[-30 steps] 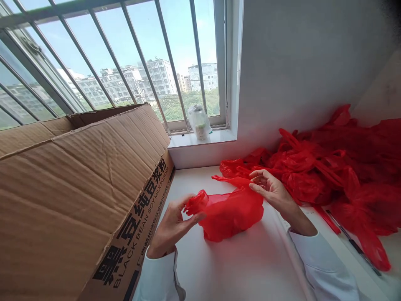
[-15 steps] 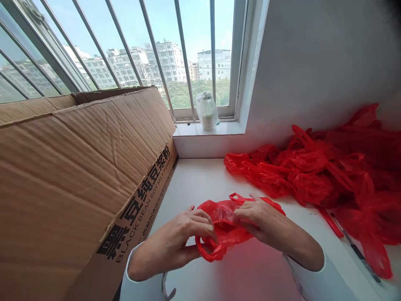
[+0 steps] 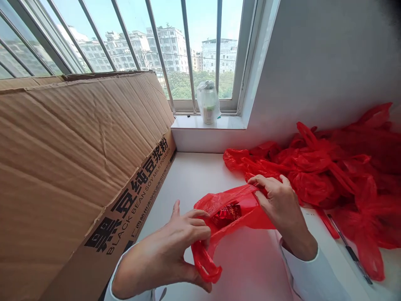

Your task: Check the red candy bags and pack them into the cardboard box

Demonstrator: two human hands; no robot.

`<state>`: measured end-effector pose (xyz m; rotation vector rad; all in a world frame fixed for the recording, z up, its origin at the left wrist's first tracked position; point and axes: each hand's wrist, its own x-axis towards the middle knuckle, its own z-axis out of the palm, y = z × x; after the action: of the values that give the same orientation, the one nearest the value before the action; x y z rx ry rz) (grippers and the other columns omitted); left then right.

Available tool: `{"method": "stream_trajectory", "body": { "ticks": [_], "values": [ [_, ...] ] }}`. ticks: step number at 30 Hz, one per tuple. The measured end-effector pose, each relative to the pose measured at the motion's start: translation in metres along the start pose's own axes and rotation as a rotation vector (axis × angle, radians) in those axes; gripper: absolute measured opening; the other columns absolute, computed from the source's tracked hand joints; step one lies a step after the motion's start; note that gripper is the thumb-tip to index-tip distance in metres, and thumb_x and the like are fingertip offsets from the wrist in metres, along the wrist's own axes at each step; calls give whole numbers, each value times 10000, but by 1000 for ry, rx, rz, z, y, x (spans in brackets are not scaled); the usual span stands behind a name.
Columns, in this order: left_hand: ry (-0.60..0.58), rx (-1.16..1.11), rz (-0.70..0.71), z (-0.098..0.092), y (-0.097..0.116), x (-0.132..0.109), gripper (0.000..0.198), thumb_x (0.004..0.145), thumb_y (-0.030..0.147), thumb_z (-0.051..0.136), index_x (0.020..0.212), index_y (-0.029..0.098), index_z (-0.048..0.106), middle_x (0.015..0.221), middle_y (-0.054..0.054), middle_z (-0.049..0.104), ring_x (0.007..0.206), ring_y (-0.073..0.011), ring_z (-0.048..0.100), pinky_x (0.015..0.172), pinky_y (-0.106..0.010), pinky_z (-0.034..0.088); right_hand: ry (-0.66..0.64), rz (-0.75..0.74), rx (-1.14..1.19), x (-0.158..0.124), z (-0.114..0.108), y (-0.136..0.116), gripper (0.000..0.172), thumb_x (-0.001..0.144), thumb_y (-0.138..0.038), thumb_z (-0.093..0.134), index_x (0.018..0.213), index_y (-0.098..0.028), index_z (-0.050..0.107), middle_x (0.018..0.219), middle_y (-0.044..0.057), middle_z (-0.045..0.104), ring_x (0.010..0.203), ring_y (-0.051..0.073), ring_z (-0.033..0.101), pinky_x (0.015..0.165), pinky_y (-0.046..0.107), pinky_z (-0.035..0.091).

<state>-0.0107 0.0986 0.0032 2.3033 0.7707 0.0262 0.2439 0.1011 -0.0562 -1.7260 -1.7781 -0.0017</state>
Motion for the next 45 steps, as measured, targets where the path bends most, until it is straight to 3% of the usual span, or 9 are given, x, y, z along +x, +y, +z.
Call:
{"method": "stream_trajectory", "body": {
  "ticks": [6, 12, 16, 19, 26, 31, 34, 38, 45],
  "values": [
    [150, 91, -122, 11, -2, 1, 424, 642, 598, 674, 844, 236, 581, 1037, -9, 634, 1131, -236, 498, 1045, -655, -93, -118, -74, 14, -3, -3, 6, 437, 742, -80, 399, 1109, -253, 563, 1011, 47, 651, 974, 222, 572, 903, 478, 388],
    [279, 201, -80, 12, 13, 2, 638, 653, 635, 622, 1206, 342, 494, 1215, -60, 585, 1290, -338, 349, 956, -759, -95, -215, -448, -34, -14, -18, -10, 380, 784, -70, 436, 924, -332, 673, 1425, -55, 353, 1389, 282, 116, 1067, 582, 182],
    [262, 218, -2, 8, 35, 10, 561, 680, 637, 590, 1124, 296, 554, 1129, -49, 626, 1261, -317, 399, 1052, -692, 84, -305, -363, -153, -23, -1, -12, 148, 789, -221, 575, 869, -288, 680, 1466, -11, 296, 1394, 336, 39, 1043, 665, 24],
    [224, 176, 86, 14, 45, 26, 376, 814, 521, 529, 1079, 255, 553, 1051, -18, 639, 1065, -201, 553, 1059, -452, 339, -355, -263, -203, -29, 16, -6, 331, 729, -434, 651, 1007, -254, 649, 1497, 71, 227, 1388, 378, -2, 1031, 679, 19],
    [242, 407, -184, 45, 26, 69, 203, 921, 143, 339, 963, 172, 536, 935, -48, 618, 731, -172, 592, 605, -275, 445, -402, -271, -216, -28, 14, -2, 227, 795, -412, 604, 967, -276, 662, 1385, 74, 439, 1377, 359, 129, 1008, 691, 137],
    [158, 483, -404, 46, 6, 70, 241, 920, 170, 338, 942, 145, 577, 771, -65, 640, 662, -202, 608, 545, -286, 384, -318, -160, -297, -12, 10, 1, 304, 944, -302, 365, 869, -247, 654, 1065, 39, 656, 1199, 280, 448, 975, 695, 192],
    [51, 465, -422, 45, 13, 65, 345, 916, 158, 308, 790, 145, 629, 675, -82, 627, 642, -213, 611, 512, -291, 347, -251, -53, -400, -9, 11, -2, 251, 922, -297, 412, 889, -233, 652, 1066, 57, 652, 1180, 299, 454, 954, 705, 208],
    [-100, 454, -416, 48, 30, 59, 327, 820, 45, 351, 720, 146, 645, 670, -88, 636, 639, -226, 619, 491, -300, 301, -175, 15, -523, -13, 13, -5, 276, 747, -290, 633, 995, -172, 618, 1450, 164, 312, 1289, 402, 286, 905, 744, 213],
    [69, 334, -692, 31, 1, 53, 138, 675, 246, 642, 794, 191, 599, 771, -30, 628, 730, -209, 623, 509, -254, 338, -159, -28, -506, -24, 11, 23, 560, 607, -415, 694, 1124, -230, 580, 1538, 104, -16, 1360, 443, 37, 917, 771, 34]
  ]
}}
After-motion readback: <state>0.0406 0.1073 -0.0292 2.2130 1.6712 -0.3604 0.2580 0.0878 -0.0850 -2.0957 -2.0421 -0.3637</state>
